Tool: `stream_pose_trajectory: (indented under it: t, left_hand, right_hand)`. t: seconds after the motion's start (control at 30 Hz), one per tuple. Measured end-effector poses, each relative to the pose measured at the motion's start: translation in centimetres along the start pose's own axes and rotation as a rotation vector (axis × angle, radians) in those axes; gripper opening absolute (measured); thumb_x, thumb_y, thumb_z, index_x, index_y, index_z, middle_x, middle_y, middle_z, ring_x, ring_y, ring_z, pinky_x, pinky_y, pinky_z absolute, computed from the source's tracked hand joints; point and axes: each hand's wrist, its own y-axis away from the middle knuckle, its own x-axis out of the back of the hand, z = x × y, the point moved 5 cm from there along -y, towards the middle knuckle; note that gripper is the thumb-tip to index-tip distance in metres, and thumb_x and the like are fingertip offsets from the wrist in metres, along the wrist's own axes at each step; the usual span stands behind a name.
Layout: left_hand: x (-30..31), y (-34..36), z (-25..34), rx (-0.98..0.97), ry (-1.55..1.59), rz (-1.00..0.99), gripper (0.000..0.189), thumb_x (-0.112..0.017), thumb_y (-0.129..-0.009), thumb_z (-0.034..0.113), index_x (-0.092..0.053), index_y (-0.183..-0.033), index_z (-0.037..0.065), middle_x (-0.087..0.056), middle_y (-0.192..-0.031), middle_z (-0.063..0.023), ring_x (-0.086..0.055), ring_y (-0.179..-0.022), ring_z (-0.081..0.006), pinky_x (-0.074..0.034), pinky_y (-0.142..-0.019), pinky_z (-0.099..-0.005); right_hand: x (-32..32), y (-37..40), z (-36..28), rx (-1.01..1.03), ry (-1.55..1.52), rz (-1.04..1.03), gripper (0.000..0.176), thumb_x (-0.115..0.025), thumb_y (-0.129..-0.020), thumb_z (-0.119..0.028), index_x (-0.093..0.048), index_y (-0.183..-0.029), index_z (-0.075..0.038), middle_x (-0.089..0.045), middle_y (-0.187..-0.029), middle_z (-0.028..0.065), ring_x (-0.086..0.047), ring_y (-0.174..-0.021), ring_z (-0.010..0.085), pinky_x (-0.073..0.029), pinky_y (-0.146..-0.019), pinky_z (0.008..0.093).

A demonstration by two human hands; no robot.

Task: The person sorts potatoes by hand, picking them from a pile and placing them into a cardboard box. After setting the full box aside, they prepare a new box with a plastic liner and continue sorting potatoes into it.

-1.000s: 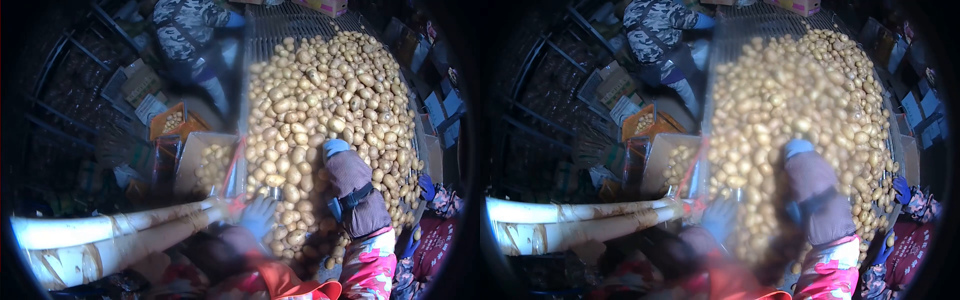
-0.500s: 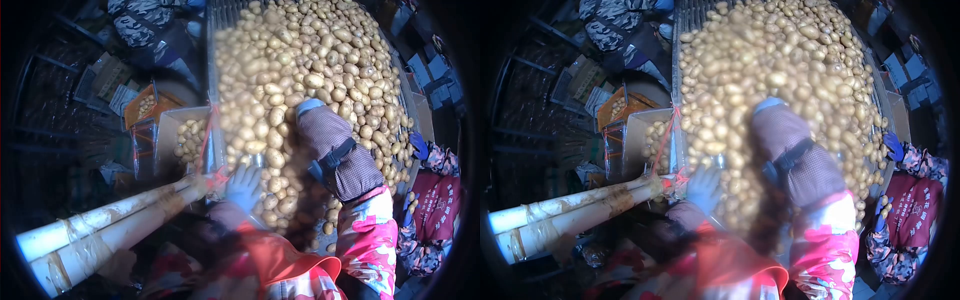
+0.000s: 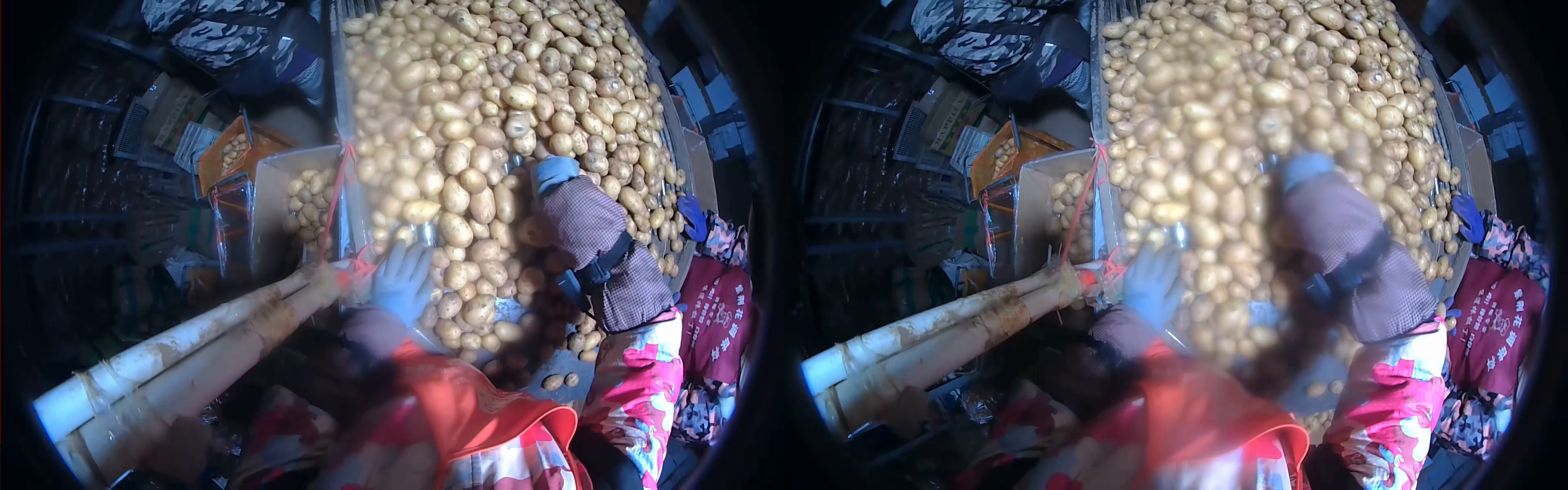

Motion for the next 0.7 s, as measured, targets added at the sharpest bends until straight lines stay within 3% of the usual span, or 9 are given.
stream_pose_trajectory:
  t: [0.17, 0.27, 0.33, 0.4, 0.47, 0.53, 0.57, 0.63, 0.7]
  left_hand:
    - [1.5, -0.5, 0.7, 0.031, -0.001, 0.065, 0.045, -0.060, -0.087, 0.020, -0.062, -0.126, -0.003, -0.059, -0.126, -0.0169, -0.054, -0.119, -0.0381, -0.048, -0.091, -0.0446]
    - [0.7, 0.0, 0.7, 0.062, 0.081, 0.098, 0.043, -0.062, -0.085, 0.018, -0.063, -0.123, -0.003, -0.060, -0.125, -0.0181, -0.056, -0.117, -0.0387, -0.048, -0.092, -0.0473]
    - [-0.2, -0.3, -0.1, 0.067, 0.205, 0.157, 0.044, -0.065, -0.083, 0.018, -0.064, -0.122, -0.003, -0.061, -0.125, -0.0192, -0.056, -0.114, -0.0404, -0.048, -0.094, -0.0497]
    - [1.1, -2.6, 0.9, 0.049, 0.256, 0.258, 0.045, -0.068, -0.082, 0.019, -0.065, -0.122, -0.002, -0.062, -0.125, -0.0201, -0.057, -0.112, -0.0416, -0.048, -0.095, -0.0518]
    - [3.0, -7.0, 2.2, 0.072, 0.195, 0.349, 0.048, -0.071, -0.081, 0.022, -0.065, -0.123, 0.000, -0.061, -0.127, -0.0200, -0.058, -0.111, -0.0416, -0.048, -0.097, -0.0532]
    - [3.1, -12.4, 1.4, 0.201, 0.166, 0.429, 0.050, -0.073, -0.081, 0.026, -0.064, -0.125, 0.004, -0.058, -0.130, -0.0190, -0.056, -0.115, -0.0399, -0.047, -0.100, -0.0518]
    - [2.7, -14.7, 0.5, 0.295, 0.202, 0.473, 0.050, -0.074, -0.082, 0.029, -0.063, -0.126, 0.007, -0.056, -0.131, -0.0184, -0.055, -0.118, -0.0387, -0.046, -0.103, -0.0501]
    - [0.6, -18.4, 0.2, 0.424, 0.174, 0.083, 0.050, -0.073, -0.082, 0.031, -0.063, -0.127, 0.012, -0.055, -0.131, -0.0184, -0.052, -0.122, -0.0372, -0.043, -0.106, -0.0466]
    - [-0.7, -19.3, 1.3, 0.435, 0.223, -0.083, 0.049, -0.073, -0.083, 0.033, -0.063, -0.127, 0.015, -0.054, -0.130, -0.0183, -0.051, -0.124, -0.0359, -0.042, -0.107, -0.0441]
  right_hand:
    - [-1.6, 2.5, 2.6, -0.051, -0.020, 0.052, 0.041, -0.060, -0.097, -0.024, -0.061, -0.136, -0.010, -0.071, -0.115, 0.0136, -0.068, -0.110, 0.0250, -0.055, -0.090, 0.0390]
    - [-2.8, 6.2, 4.8, 0.013, -0.167, 0.228, 0.042, -0.061, -0.096, -0.024, -0.061, -0.136, -0.010, -0.072, -0.114, 0.0130, -0.069, -0.109, 0.0243, -0.056, -0.089, 0.0388]
    - [-2.0, 11.6, 5.2, 0.157, -0.516, 0.453, 0.044, -0.065, -0.096, -0.024, -0.060, -0.136, -0.008, -0.072, -0.111, 0.0113, -0.069, -0.103, 0.0213, -0.056, -0.084, 0.0377]
    - [-2.1, 16.0, 4.9, 0.081, -1.191, 0.301, 0.043, -0.066, -0.096, -0.022, -0.060, -0.135, -0.004, -0.070, -0.111, 0.0080, -0.066, -0.094, 0.0158, -0.055, -0.077, 0.0302]
    - [-5.6, 19.1, 5.0, -0.051, -1.599, 0.293, 0.043, -0.065, -0.099, -0.024, -0.058, -0.134, -0.001, -0.068, -0.112, 0.0072, -0.063, -0.086, 0.0112, -0.052, -0.069, 0.0240]
    - [-8.0, 22.4, 3.0, -0.115, -1.945, 0.113, 0.044, -0.065, -0.100, -0.027, -0.057, -0.135, -0.002, -0.068, -0.110, 0.0080, -0.060, -0.076, 0.0094, -0.049, -0.060, 0.0230]
    - [-9.5, 23.6, 2.4, -0.152, -1.912, 0.073, 0.045, -0.065, -0.100, -0.028, -0.056, -0.135, -0.001, -0.068, -0.110, 0.0083, -0.059, -0.073, 0.0097, -0.047, -0.057, 0.0233]
    - [-12.5, 25.3, 0.9, -0.179, -1.868, -0.005, 0.047, -0.066, -0.099, -0.028, -0.055, -0.135, 0.000, -0.068, -0.108, 0.0087, -0.058, -0.070, 0.0108, -0.045, -0.055, 0.0235]
    - [-14.6, 25.7, -0.3, -0.141, -1.909, -0.128, 0.046, -0.066, -0.098, -0.022, -0.055, -0.135, 0.002, -0.068, -0.105, 0.0092, -0.057, -0.070, 0.0126, -0.045, -0.059, 0.0234]
